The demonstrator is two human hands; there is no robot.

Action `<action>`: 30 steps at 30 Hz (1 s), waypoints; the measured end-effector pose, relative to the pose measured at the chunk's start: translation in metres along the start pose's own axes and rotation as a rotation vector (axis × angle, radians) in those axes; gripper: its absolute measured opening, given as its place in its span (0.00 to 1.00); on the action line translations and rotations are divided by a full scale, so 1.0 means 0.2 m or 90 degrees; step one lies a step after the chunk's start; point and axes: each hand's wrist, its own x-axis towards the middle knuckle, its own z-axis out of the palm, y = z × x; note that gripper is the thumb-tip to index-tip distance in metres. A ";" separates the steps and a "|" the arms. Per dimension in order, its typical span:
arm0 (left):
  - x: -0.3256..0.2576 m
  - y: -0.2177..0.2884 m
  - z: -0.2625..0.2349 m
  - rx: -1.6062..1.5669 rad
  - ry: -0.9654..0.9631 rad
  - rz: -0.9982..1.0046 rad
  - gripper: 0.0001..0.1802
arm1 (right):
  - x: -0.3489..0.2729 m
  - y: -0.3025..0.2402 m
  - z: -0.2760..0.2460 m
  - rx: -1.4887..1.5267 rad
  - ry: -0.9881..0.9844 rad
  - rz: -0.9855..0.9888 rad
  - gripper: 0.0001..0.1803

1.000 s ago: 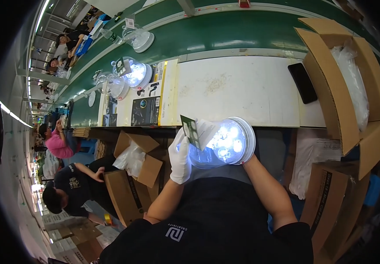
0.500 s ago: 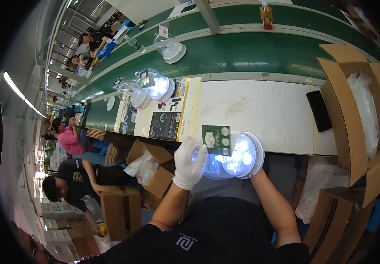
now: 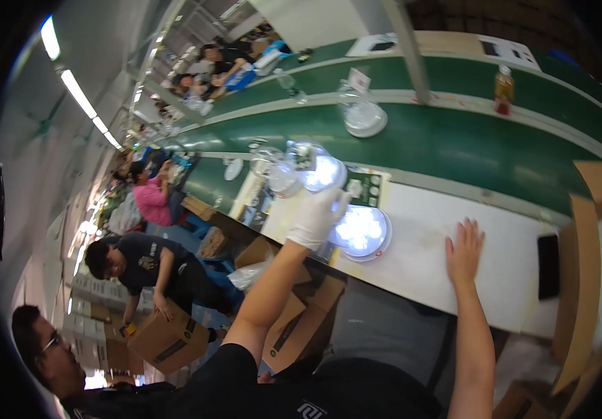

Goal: Packaging assembled light fixtures into cardboard boxes with plastic protective bags and instructional labels on a factory line.

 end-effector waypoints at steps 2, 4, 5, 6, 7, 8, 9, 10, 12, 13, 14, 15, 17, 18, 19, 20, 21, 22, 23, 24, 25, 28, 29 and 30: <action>0.07 -0.09 0.04 0.051 0.001 0.031 0.13 | 0.00 0.00 0.00 0.008 -0.020 0.038 0.25; 0.10 -0.18 0.06 0.080 -0.013 0.039 0.13 | 0.01 -0.02 -0.02 0.013 -0.018 0.065 0.24; 0.11 -0.21 0.06 0.095 -0.022 0.027 0.13 | 0.03 -0.03 -0.03 0.023 -0.014 0.060 0.24; 0.12 -0.22 0.04 0.082 -0.041 0.011 0.12 | 0.04 -0.03 -0.03 0.026 -0.027 0.071 0.24; 0.13 -0.22 0.03 0.086 -0.039 0.013 0.12 | 0.04 -0.04 -0.03 0.029 -0.041 0.083 0.23; 0.14 -0.22 0.02 0.088 -0.037 0.017 0.11 | 0.04 -0.04 -0.02 0.025 -0.024 0.074 0.23; 0.16 -0.23 0.00 0.092 -0.073 0.029 0.15 | 0.04 -0.04 -0.01 0.027 -0.024 0.075 0.23; 0.17 -0.24 -0.03 0.092 -0.075 0.029 0.15 | 0.04 -0.03 -0.02 0.025 -0.037 0.083 0.23; 0.30 -0.08 -0.22 0.149 -0.306 -0.018 0.20 | 0.04 -0.02 -0.04 0.013 -0.050 0.101 0.23; 0.33 -0.15 -0.22 0.186 -0.306 -0.009 0.23 | 0.05 -0.03 -0.05 0.014 -0.051 0.102 0.23; 0.39 -0.20 -0.22 0.214 -0.279 -0.022 0.22 | 0.06 -0.04 -0.05 0.011 -0.056 0.108 0.23; 0.48 -0.21 -0.20 0.235 -0.259 -0.031 0.22 | 0.06 -0.04 -0.06 -0.001 -0.063 0.116 0.23; 0.67 -0.19 -0.23 0.153 -0.156 -0.019 0.20 | 0.06 -0.05 -0.05 -0.012 -0.047 0.093 0.24; 0.79 -0.19 -0.21 0.135 -0.135 0.002 0.18 | 0.08 -0.05 -0.02 -0.019 -0.034 0.076 0.24; 0.91 -0.21 -0.16 0.114 -0.112 0.015 0.15 | 0.09 -0.06 -0.03 -0.014 -0.045 0.078 0.24; 1.04 -0.18 -0.12 0.074 -0.126 0.016 0.15 | 0.09 -0.07 -0.03 -0.007 -0.054 0.084 0.24; 1.16 -0.21 -0.04 0.090 -0.106 0.041 0.16 | 0.10 -0.08 -0.05 -0.003 -0.057 0.093 0.24; 1.27 -0.24 0.06 0.107 -0.087 0.066 0.19 | 0.10 -0.09 -0.06 -0.015 -0.058 0.102 0.24; 1.38 -0.25 0.15 0.123 -0.111 0.054 0.21 | 0.10 -0.08 -0.07 -0.011 -0.063 0.103 0.25; 1.48 -0.27 0.23 0.144 -0.133 0.040 0.24 | 0.10 -0.08 -0.08 -0.004 -0.067 0.102 0.25; 1.56 -0.29 0.31 0.174 -0.160 0.036 0.28 | 0.11 -0.08 -0.07 -0.001 -0.075 0.106 0.25; 1.74 -0.32 0.49 0.181 -0.168 -0.009 0.30 | 0.13 -0.09 -0.08 0.008 -0.088 0.113 0.25; 1.78 -0.31 0.54 0.194 -0.222 -0.012 0.30 | 0.12 -0.08 -0.08 0.006 -0.095 0.120 0.25; 1.82 -0.30 0.58 0.211 -0.274 -0.015 0.30 | 0.12 -0.08 -0.08 -0.005 -0.097 0.134 0.25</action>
